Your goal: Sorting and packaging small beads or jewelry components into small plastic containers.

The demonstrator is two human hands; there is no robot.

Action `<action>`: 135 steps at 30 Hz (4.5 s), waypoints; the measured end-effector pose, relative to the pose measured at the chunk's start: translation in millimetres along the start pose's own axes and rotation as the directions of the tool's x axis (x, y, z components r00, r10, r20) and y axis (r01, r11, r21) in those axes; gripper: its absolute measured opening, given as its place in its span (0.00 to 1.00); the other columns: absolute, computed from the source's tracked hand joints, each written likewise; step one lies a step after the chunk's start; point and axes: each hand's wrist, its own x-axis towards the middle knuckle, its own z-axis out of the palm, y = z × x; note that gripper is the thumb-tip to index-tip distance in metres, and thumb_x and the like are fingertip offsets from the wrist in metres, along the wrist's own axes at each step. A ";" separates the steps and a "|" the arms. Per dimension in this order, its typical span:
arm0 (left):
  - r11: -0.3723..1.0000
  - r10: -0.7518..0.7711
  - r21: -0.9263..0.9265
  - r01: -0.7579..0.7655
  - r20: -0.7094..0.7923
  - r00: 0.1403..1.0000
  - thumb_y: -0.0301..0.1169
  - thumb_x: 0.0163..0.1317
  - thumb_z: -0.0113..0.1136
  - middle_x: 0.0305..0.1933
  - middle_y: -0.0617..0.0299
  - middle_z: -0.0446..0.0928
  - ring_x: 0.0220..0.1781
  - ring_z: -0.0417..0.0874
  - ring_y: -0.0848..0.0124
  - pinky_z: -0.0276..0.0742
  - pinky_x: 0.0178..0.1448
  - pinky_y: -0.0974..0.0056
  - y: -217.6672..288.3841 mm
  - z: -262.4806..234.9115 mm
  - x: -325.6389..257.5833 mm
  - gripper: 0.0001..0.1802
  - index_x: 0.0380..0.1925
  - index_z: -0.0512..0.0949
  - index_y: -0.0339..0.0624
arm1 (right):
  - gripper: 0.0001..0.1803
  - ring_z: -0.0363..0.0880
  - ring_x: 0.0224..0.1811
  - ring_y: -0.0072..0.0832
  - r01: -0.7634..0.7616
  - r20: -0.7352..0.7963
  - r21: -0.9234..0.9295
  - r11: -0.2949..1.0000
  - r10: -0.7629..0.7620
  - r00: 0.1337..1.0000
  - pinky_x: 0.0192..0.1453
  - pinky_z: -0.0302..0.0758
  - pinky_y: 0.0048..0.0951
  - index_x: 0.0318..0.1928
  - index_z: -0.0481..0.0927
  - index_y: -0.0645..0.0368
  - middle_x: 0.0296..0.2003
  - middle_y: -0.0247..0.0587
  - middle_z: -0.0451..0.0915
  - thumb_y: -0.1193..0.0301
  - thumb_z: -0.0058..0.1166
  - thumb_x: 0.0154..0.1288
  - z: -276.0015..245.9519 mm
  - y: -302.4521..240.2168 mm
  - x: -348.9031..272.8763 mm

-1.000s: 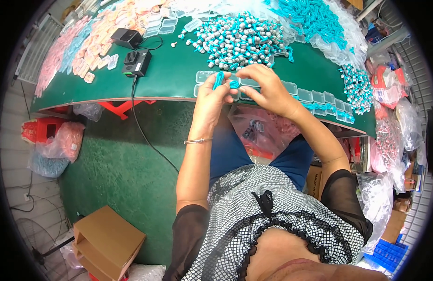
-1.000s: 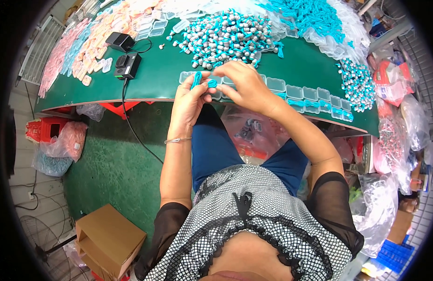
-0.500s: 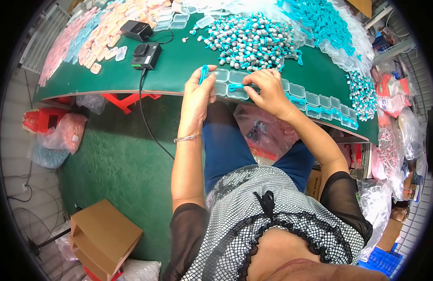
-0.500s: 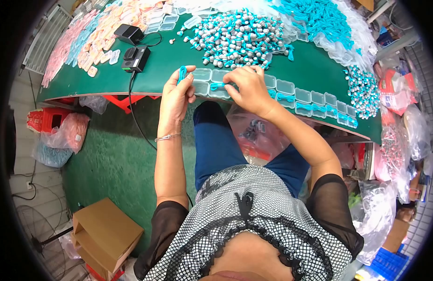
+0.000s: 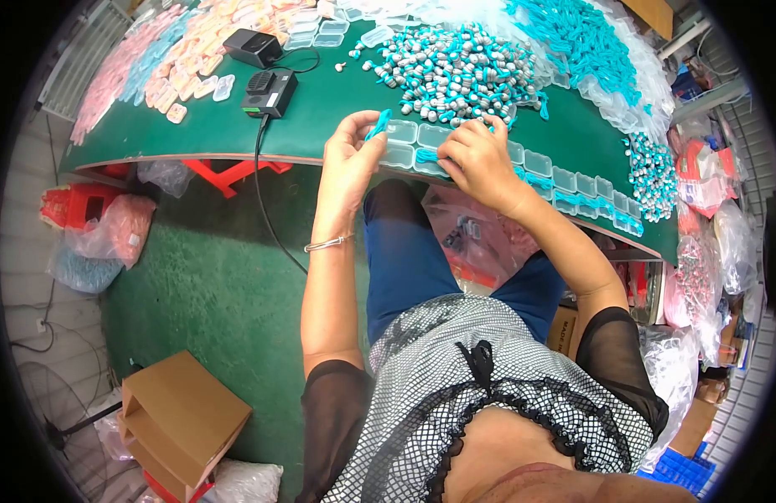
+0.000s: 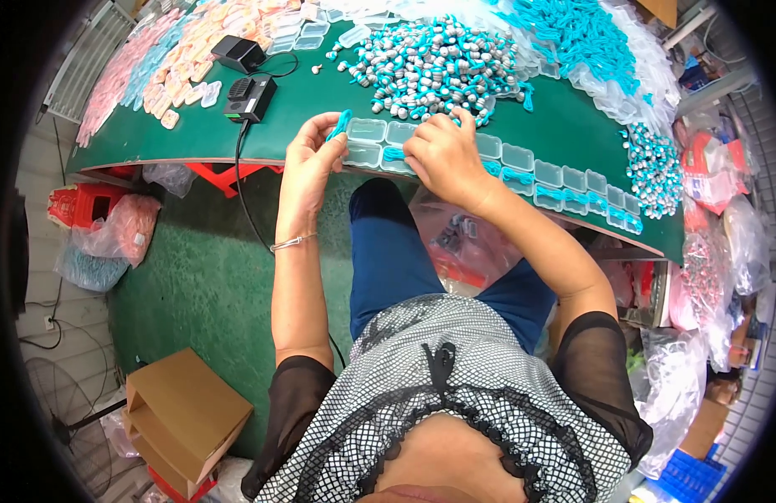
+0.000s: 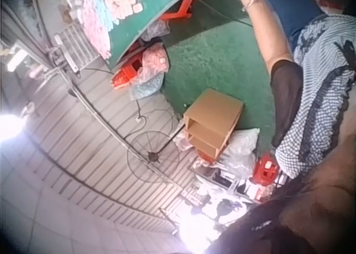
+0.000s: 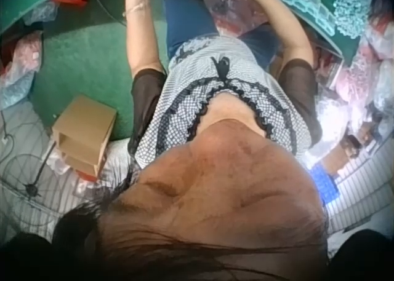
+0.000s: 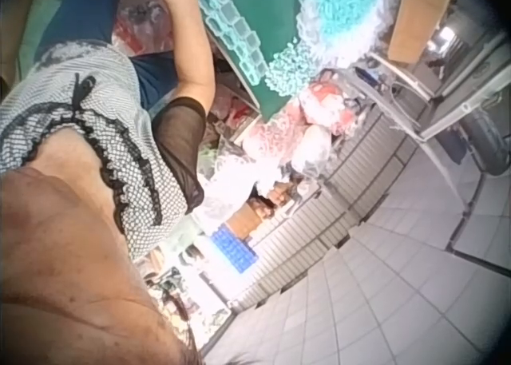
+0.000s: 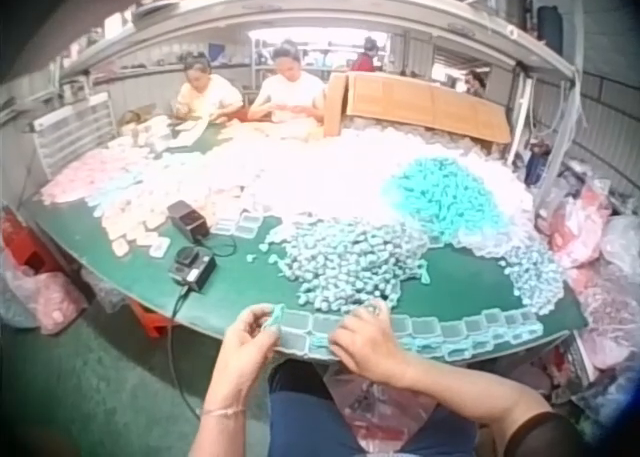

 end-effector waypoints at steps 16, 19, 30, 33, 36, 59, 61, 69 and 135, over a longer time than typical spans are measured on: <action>0.407 0.235 0.805 -0.433 0.366 0.901 0.22 0.49 0.66 0.37 0.57 0.80 0.45 0.79 0.59 0.76 0.50 0.57 0.7 -14.3 17.9 0.11 0.35 0.86 0.43 | 0.06 0.74 0.46 0.34 -0.026 0.043 0.075 0.997 0.023 0.999 0.59 0.59 0.52 0.34 0.80 0.50 0.34 0.33 0.76 0.69 0.62 0.55 0.9 4.7 -2.9; 0.372 0.202 0.808 -0.456 0.409 0.890 0.23 0.50 0.65 0.36 0.57 0.80 0.44 0.79 0.60 0.75 0.49 0.58 0.4 -18.4 23.7 0.11 0.36 0.86 0.43 | 0.06 0.74 0.46 0.34 -0.026 0.040 0.085 0.996 0.023 0.999 0.59 0.59 0.52 0.34 0.80 0.50 0.34 0.33 0.75 0.69 0.62 0.55 1.3 4.4 -2.9; 0.483 0.102 0.779 -0.399 0.403 0.910 0.28 0.51 0.62 0.32 0.55 0.80 0.42 0.80 0.57 0.72 0.48 0.54 9.3 -19.6 34.5 0.04 0.29 0.82 0.42 | 0.06 0.74 0.47 0.34 -0.032 0.040 0.070 0.997 0.029 0.999 0.60 0.60 0.54 0.34 0.79 0.50 0.34 0.33 0.75 0.70 0.61 0.56 2.7 3.6 -2.9; 0.454 0.077 0.791 -0.409 0.423 0.903 0.28 0.51 0.63 0.32 0.55 0.80 0.41 0.80 0.56 0.74 0.46 0.53 9.6 -18.2 38.8 0.05 0.29 0.82 0.42 | 0.06 0.74 0.47 0.34 -0.028 0.032 0.070 0.997 0.025 0.999 0.60 0.60 0.54 0.34 0.79 0.50 0.34 0.33 0.75 0.70 0.61 0.56 2.4 4.1 -3.3; 0.408 0.055 0.807 -0.428 0.446 0.893 0.28 0.51 0.63 0.33 0.54 0.80 0.41 0.80 0.55 0.75 0.46 0.53 6.9 -19.4 44.2 0.06 0.30 0.82 0.42 | 0.06 0.74 0.47 0.34 -0.033 0.037 0.066 0.997 0.031 0.999 0.60 0.60 0.54 0.35 0.79 0.50 0.34 0.33 0.75 0.70 0.61 0.55 3.2 3.8 -3.3; 0.382 0.196 0.766 -0.516 0.479 0.856 0.31 0.44 0.74 0.48 0.58 0.78 0.53 0.75 0.57 0.72 0.57 0.57 0.7 -38.1 17.3 0.26 0.47 0.79 0.41 | 0.07 0.75 0.45 0.33 0.034 -0.008 0.079 0.996 -0.034 0.999 0.57 0.60 0.50 0.36 0.82 0.49 0.33 0.31 0.78 0.68 0.63 0.55 31.9 -14.2 40.4; 0.388 0.193 0.769 -0.508 0.471 0.861 0.32 0.44 0.74 0.48 0.58 0.78 0.53 0.74 0.57 0.71 0.57 0.56 -1.9 -39.9 18.3 0.26 0.47 0.80 0.42 | 0.07 0.76 0.44 0.33 -0.044 0.057 0.224 0.974 0.032 0.998 0.58 0.59 0.51 0.35 0.82 0.48 0.33 0.31 0.78 0.68 0.63 0.55 28.5 -13.1 42.8; 0.398 0.188 0.769 -0.500 0.466 0.865 0.34 0.45 0.74 0.48 0.59 0.78 0.54 0.74 0.58 0.69 0.56 0.56 -4.4 -38.6 19.9 0.26 0.47 0.80 0.43 | 0.05 0.75 0.43 0.32 0.028 0.004 0.096 0.995 -0.028 1.000 0.56 0.59 0.48 0.34 0.81 0.49 0.31 0.30 0.77 0.68 0.62 0.56 31.4 -18.3 42.3; 0.246 0.460 0.923 -0.297 0.159 0.874 0.28 0.55 0.65 0.35 0.55 0.83 0.37 0.84 0.61 0.78 0.45 0.61 -5.4 -56.8 118.9 0.14 0.43 0.81 0.39 | 0.03 0.77 0.31 0.24 -0.423 -0.112 0.459 0.781 0.523 0.845 0.36 0.72 0.26 0.35 0.81 0.65 0.29 0.38 0.80 0.79 0.59 0.58 -116.9 70.1 -106.6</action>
